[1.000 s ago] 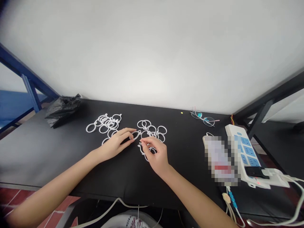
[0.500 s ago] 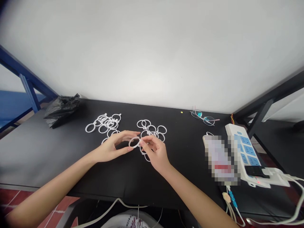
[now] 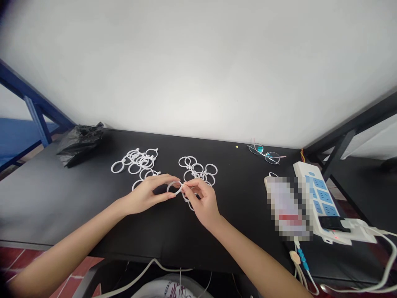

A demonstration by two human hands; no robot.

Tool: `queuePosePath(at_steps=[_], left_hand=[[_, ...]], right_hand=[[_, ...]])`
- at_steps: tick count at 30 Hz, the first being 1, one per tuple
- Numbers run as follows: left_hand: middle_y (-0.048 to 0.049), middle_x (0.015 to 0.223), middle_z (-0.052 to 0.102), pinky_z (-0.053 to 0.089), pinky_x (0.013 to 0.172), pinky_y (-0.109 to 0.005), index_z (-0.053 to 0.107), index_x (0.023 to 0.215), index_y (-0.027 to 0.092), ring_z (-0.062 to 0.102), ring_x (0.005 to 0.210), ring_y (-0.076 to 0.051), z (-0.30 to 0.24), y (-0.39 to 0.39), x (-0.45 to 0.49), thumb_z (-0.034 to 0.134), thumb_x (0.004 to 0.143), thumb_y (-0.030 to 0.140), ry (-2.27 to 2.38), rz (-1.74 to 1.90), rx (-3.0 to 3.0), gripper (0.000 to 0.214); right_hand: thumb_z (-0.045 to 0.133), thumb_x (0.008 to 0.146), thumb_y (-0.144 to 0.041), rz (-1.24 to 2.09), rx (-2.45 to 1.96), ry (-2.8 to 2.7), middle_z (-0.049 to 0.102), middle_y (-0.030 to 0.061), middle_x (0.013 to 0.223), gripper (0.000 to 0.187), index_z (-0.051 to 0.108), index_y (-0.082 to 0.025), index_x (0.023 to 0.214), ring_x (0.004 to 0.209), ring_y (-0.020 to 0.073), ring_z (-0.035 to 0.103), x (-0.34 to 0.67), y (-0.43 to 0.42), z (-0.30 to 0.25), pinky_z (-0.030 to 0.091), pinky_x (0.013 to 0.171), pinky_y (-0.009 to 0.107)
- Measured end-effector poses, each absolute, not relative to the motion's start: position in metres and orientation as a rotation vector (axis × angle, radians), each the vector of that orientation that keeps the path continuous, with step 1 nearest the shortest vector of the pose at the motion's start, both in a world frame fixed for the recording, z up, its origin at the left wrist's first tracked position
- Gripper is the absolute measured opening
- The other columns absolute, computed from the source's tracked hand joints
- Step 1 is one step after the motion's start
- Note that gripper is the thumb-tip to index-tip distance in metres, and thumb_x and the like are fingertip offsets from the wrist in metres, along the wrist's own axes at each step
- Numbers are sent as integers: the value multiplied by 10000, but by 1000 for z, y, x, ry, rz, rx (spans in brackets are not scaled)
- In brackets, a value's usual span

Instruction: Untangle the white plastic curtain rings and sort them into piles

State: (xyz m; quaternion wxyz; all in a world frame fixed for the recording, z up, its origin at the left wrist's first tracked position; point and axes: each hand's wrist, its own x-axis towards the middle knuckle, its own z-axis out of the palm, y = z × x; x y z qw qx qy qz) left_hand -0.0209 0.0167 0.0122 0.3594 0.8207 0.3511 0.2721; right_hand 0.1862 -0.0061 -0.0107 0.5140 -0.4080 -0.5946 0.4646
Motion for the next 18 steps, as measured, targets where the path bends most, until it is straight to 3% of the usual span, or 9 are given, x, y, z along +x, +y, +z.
queuePosePath(at_steps=[4,8,11,14,18], left_hand=[[-94,1189,669,499,939,-356,582,1217,188,636,1067,-219,8,29,-39,584,926,409,1109,752,2302,365],[-121,1197,677,372,1088,-488,602,1206,166,616,1132,-267,2,49,-70,587,918,398,1336,824,2613,370],[-114,1177,692,355,1096,-513,608,1208,172,640,1091,-268,-3,58,-87,577,912,370,1492,763,2673,357],[-127,1180,686,381,1065,-518,629,1175,165,618,1120,-297,-8,61,-95,568,897,371,1583,651,2679,352],[-119,1215,657,400,1038,-512,629,1181,188,594,1137,-300,-15,62,-96,529,897,351,1626,618,2611,341]], right_hand=[[686,852,-317,1114,-1017,-1379,717,52,932,283,617,-240,1115,820,190,702,192,-2,-12,596,672,316],[638,887,-331,999,-1076,-1306,719,69,951,241,611,-226,1101,794,188,692,200,5,-9,584,625,311],[631,890,-322,796,-1173,-1379,715,77,969,156,642,-219,1006,905,217,685,209,14,-8,581,789,388],[630,885,-334,554,-1282,-1643,690,102,1122,146,674,-223,970,1078,273,631,219,24,-13,495,966,504],[537,937,-377,412,-1382,-1947,621,112,1309,270,648,-246,1146,1284,345,498,225,32,-26,346,1069,643]])
